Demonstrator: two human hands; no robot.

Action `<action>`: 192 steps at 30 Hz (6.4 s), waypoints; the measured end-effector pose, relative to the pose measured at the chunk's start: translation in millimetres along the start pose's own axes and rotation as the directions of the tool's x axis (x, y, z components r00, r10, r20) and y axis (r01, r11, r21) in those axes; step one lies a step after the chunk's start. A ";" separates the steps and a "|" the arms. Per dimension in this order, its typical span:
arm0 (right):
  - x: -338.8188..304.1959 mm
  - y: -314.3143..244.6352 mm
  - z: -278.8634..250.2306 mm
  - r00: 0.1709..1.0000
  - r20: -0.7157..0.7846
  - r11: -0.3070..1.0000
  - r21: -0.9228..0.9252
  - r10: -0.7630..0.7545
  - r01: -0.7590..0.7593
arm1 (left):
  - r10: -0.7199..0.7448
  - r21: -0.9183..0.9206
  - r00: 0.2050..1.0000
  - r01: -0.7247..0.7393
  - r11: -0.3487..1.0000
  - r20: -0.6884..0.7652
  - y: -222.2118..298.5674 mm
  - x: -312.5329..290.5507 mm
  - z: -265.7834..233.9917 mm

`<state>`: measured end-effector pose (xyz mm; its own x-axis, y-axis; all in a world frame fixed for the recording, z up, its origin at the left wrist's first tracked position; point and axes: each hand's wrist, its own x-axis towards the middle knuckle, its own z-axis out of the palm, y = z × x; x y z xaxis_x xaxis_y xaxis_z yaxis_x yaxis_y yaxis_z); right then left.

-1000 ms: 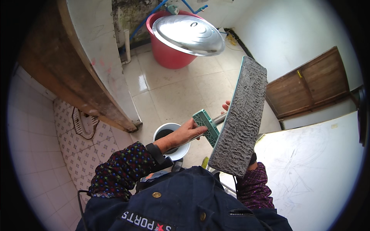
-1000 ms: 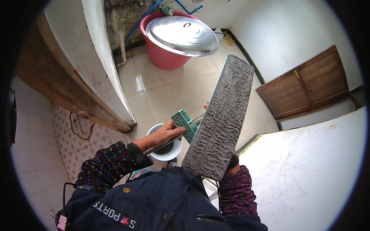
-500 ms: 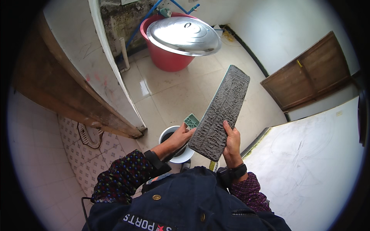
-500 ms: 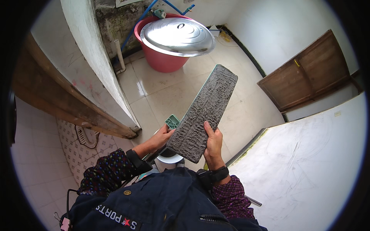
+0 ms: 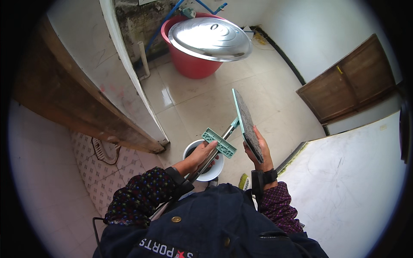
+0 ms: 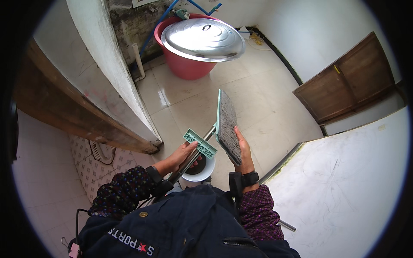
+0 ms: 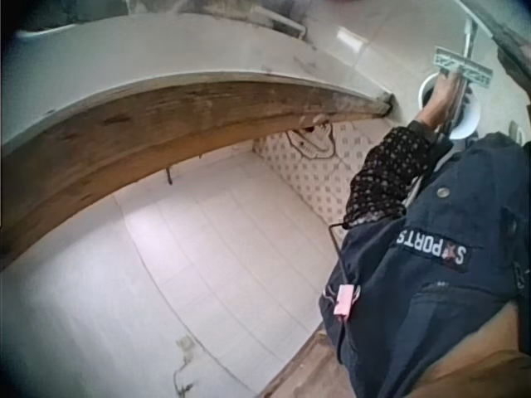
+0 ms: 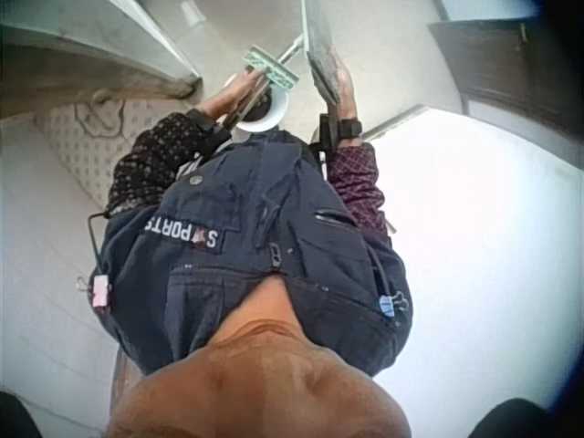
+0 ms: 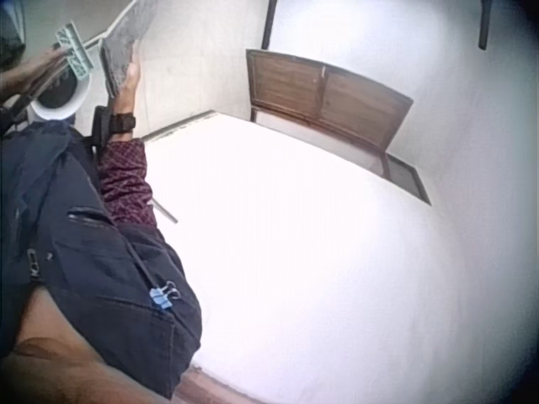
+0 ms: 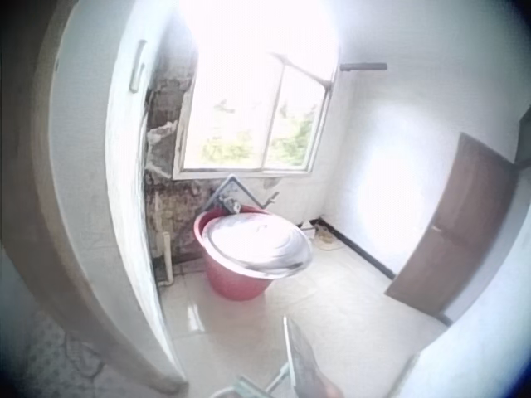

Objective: The person attaches a mop head to a mop handle, dips the mop into a bucket of water, and mops the tiled floor of a bathroom and adjacent area. The person moves a large metal water tank to mop underneath it, then returns the tank to its original position.

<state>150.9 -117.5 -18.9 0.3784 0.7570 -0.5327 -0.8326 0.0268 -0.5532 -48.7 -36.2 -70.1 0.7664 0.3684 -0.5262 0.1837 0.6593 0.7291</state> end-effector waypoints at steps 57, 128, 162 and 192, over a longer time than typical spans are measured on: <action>139.4 -61.6 -79.7 0.779 -0.365 0.859 -0.273 -0.509 0.434 | -0.244 0.726 0.909 0.416 0.548 -0.337 -99.1 -181.6 -55.8; 147.4 -205.8 -49.0 0.841 -0.075 0.836 -0.183 -0.536 0.517 | -0.389 0.514 0.891 0.453 0.729 -0.233 -143.8 -202.3 -71.3; 31.4 81.9 -3.2 0.832 -0.229 0.846 -0.320 -0.505 0.426 | -0.292 0.455 0.917 0.145 0.879 0.272 14.9 -27.7 -38.4; 75.0 -105.5 -91.4 0.909 -0.044 0.844 -0.392 -0.414 0.366 | -0.077 0.618 0.995 0.101 0.779 -0.065 -63.8 -78.2 25.1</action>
<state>304.1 -123.3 -59.0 0.7067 0.6483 -0.2834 -0.4059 0.0433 -0.9129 -104.8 -123.6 -64.5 0.7083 0.3586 -0.6080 0.6010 0.1455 0.7859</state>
